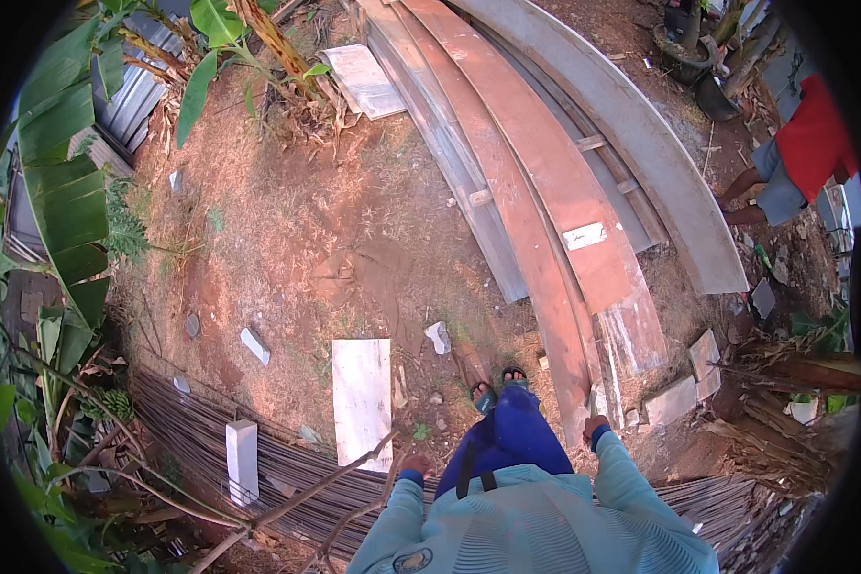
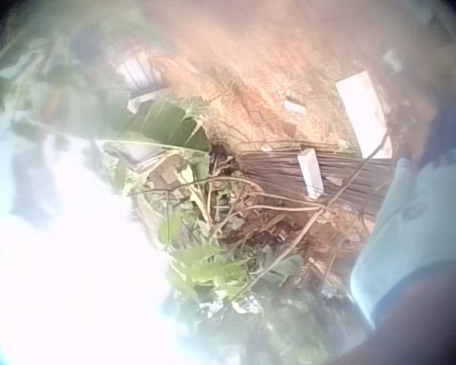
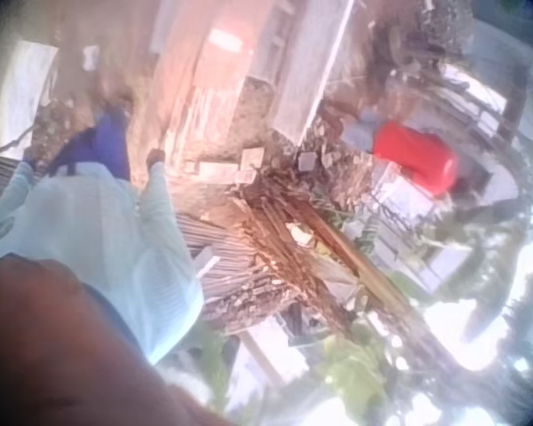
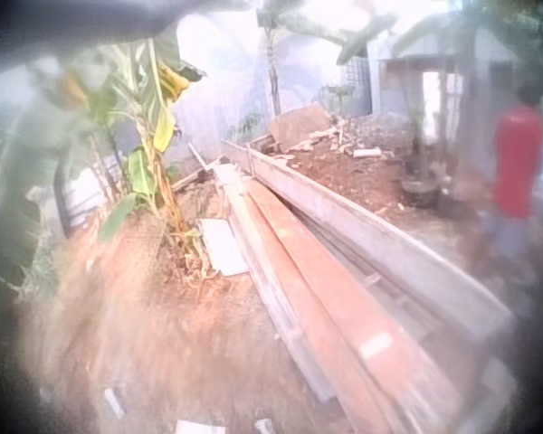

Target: The person uses a hammer to repeatedly strike a large sheet of metal laid on the ground. Another person measures the sheet with a tape measure. The camera wearer walks around the site and continues hammering the metal sheet.

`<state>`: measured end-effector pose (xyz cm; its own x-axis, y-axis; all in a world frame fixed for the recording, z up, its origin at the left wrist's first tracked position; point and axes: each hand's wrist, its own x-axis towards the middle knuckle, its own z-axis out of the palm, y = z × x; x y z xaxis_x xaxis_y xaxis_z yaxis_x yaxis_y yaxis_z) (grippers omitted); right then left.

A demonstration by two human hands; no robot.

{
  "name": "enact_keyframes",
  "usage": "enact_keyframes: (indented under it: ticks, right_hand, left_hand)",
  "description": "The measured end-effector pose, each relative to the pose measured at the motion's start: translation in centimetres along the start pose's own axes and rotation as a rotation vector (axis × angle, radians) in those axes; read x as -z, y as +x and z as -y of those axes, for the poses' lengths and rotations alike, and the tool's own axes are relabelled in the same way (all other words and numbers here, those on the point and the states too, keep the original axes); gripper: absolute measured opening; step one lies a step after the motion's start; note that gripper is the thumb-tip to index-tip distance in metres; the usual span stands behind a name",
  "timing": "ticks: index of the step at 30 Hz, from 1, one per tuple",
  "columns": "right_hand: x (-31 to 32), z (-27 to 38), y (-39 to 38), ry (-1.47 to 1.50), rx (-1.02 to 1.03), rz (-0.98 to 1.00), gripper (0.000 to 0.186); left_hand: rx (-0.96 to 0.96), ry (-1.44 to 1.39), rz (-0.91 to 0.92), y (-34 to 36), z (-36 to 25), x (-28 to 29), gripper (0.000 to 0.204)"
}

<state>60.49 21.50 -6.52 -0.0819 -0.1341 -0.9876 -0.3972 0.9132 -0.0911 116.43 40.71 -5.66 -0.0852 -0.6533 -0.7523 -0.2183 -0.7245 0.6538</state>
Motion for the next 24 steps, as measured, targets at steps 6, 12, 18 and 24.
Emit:
enact_keyframes:
  ticks: [6,12,18,24]
  right_hand:
    - [-2.7,7.5,-3.5,-1.211,0.099,0.124,0.022]
    - [-5.1,14.5,-3.5,-1.551,0.190,-0.055,0.032]
    - [-3.9,25.8,2.2,-1.378,0.158,-0.121,0.028]
    - [-2.8,46.1,-2.8,-0.549,0.182,-0.239,0.020]
  left_hand:
    - [0.125,-0.547,-0.016,5.5,-4.6,9.0,0.028]
    - [0.281,0.316,0.087,12.1,-11.6,16.1,0.034]
    - [0.456,-0.164,-0.036,19.3,-23.1,23.2,0.039]
    - [0.128,-0.717,-0.457,27.2,-40.0,33.4,0.040]
